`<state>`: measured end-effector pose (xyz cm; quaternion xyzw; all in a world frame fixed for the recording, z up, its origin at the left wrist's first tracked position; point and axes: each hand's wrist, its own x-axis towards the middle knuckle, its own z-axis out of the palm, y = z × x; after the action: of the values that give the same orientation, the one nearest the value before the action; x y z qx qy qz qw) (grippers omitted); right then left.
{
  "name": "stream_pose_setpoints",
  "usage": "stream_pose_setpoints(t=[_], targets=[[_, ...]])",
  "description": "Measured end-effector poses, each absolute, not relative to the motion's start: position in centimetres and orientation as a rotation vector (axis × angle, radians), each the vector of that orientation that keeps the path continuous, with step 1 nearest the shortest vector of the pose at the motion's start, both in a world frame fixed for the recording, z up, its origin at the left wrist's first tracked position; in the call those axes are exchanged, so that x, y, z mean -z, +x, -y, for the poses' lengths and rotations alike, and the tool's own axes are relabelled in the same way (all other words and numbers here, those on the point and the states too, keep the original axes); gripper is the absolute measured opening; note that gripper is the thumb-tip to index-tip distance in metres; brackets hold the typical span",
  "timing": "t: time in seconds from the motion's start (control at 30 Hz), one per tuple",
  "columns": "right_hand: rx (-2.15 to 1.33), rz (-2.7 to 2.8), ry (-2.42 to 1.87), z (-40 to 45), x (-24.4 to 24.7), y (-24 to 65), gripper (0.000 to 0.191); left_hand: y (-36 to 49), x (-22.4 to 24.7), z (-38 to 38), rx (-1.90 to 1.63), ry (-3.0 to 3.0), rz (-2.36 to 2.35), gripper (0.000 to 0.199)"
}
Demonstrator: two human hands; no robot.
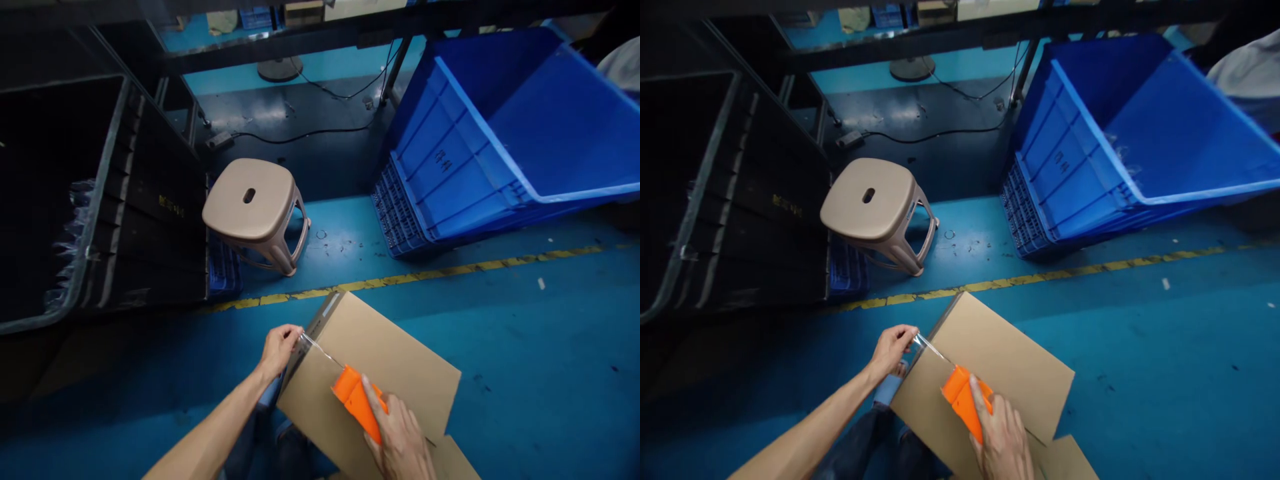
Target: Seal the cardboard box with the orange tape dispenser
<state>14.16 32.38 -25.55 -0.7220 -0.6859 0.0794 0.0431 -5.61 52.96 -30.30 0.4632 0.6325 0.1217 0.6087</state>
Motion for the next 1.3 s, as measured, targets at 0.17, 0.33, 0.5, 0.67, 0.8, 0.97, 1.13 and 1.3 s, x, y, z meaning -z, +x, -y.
stream_pose_setpoints(t=[0.17, 0.33, 0.5, 0.67, 0.8, 0.97, 1.13, 1.3], targets=[[-0.343, 2.121, -2.457, -34.5, 25.0, 11.8, 0.081, -6.3, 32.4, -54.6, -0.305, 1.055, -1.511, 0.056], [-0.288, 2.13, -2.604, -36.2, 25.4, 10.1, 0.069, -5.8, 36.1, -53.4, -0.265, 1.072, -1.513, 0.06], [-0.327, 2.112, -2.652, -36.3, 25.9, 9.9, 0.069, -5.2, 39.3, -51.6, -0.143, 1.134, -1.509, 0.053], [-0.475, 2.026, -2.687, -37.5, 25.8, 9.7, 0.068, -3.2, 37.8, -51.5, -0.083, 1.316, -1.552, 0.079], [-0.548, 1.963, -2.743, -38.5, 25.2, 9.5, 0.07, 0.5, 35.0, -51.7, -0.045, 1.485, -1.298, 0.074], [-0.722, 2.005, -2.641, -38.1, 24.0, 10.5, 0.084, 2.7, 34.6, -52.0, 0.053, 1.542, -1.295, 0.083], [-0.636, 2.159, -2.493, -35.8, 23.7, 12.7, 0.087, 2.2, 35.4, -52.7, 0.072, 1.645, -1.322, 0.079], [-0.464, 2.219, -2.422, -27.0, 23.1, 19.4, 0.09, 2.4, 35.0, -53.0, 0.141, 1.758, -1.385, 0.076]])
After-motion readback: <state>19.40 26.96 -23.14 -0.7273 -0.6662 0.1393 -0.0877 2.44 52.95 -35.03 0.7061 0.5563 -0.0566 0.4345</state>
